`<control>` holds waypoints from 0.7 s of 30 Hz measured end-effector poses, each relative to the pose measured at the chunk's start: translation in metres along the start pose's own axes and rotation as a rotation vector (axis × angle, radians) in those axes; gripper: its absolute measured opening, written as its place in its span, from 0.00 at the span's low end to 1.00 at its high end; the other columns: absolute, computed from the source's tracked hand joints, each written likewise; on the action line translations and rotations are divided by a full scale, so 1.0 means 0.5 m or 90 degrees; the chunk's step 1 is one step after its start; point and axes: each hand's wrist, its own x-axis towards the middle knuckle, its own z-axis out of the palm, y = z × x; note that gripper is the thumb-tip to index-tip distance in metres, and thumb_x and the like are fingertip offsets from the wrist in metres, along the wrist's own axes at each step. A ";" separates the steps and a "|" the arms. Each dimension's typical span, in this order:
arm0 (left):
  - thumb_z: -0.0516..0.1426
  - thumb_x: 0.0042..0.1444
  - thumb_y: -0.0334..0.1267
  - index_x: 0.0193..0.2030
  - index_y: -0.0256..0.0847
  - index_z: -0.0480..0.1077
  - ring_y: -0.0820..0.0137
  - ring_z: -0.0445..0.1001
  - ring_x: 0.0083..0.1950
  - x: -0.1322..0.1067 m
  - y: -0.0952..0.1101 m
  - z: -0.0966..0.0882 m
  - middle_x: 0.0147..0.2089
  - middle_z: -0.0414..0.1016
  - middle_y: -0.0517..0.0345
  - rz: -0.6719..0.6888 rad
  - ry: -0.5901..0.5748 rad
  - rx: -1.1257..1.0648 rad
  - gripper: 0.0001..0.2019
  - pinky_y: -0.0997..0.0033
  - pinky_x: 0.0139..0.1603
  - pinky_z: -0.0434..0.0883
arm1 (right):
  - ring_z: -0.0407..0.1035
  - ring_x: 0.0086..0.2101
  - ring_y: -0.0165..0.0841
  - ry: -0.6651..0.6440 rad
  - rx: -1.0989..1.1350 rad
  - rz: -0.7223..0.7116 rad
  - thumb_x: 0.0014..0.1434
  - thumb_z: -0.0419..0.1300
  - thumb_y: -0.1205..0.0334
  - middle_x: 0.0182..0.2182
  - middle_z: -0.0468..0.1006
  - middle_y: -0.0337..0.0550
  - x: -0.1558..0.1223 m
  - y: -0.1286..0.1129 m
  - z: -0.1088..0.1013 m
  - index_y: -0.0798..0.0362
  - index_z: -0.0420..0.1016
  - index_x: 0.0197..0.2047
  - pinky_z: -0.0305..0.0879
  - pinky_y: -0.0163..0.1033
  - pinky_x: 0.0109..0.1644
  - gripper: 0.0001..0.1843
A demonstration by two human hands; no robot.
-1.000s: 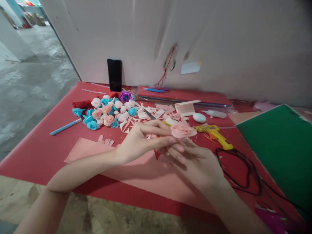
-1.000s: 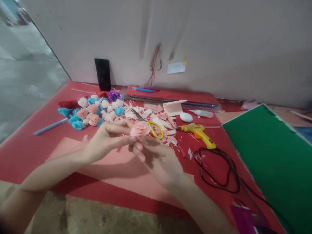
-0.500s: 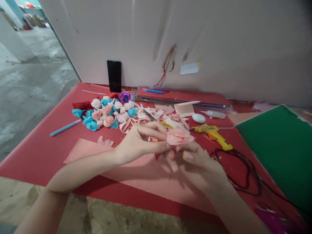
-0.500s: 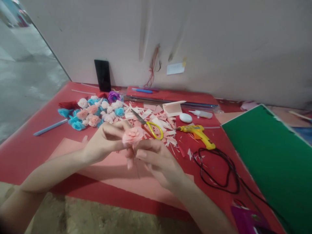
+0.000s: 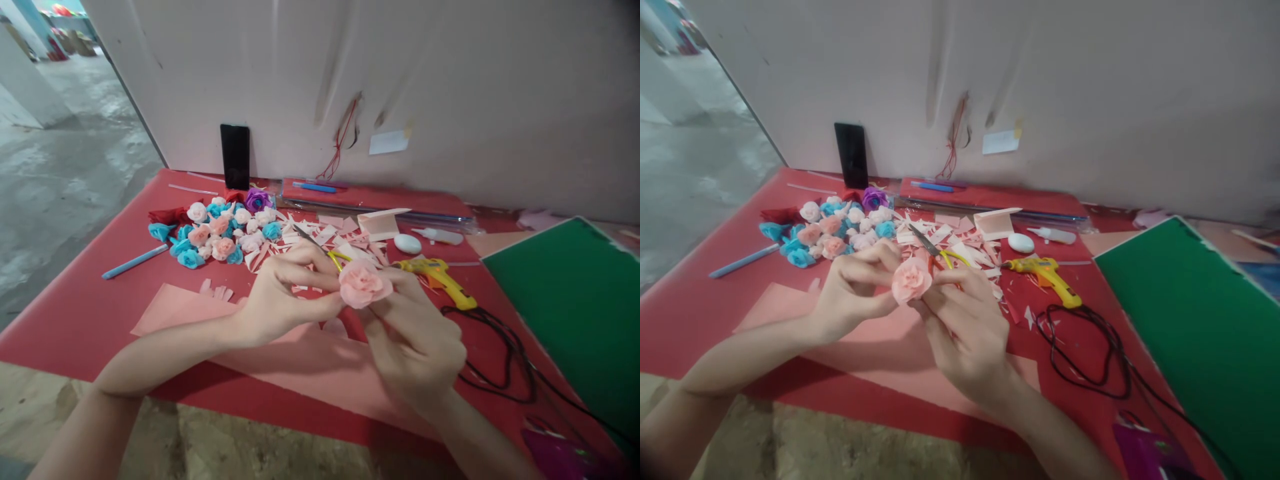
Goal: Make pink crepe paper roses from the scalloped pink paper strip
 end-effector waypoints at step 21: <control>0.60 0.50 0.31 0.24 0.40 0.71 0.72 0.65 0.32 0.019 0.000 -0.020 0.24 0.73 0.60 0.355 -0.055 0.252 0.06 0.67 0.36 0.68 | 0.66 0.29 0.32 -0.107 0.218 -0.010 0.54 0.56 0.75 0.24 0.75 0.36 0.018 0.028 -0.010 0.47 0.71 0.28 0.69 0.42 0.33 0.12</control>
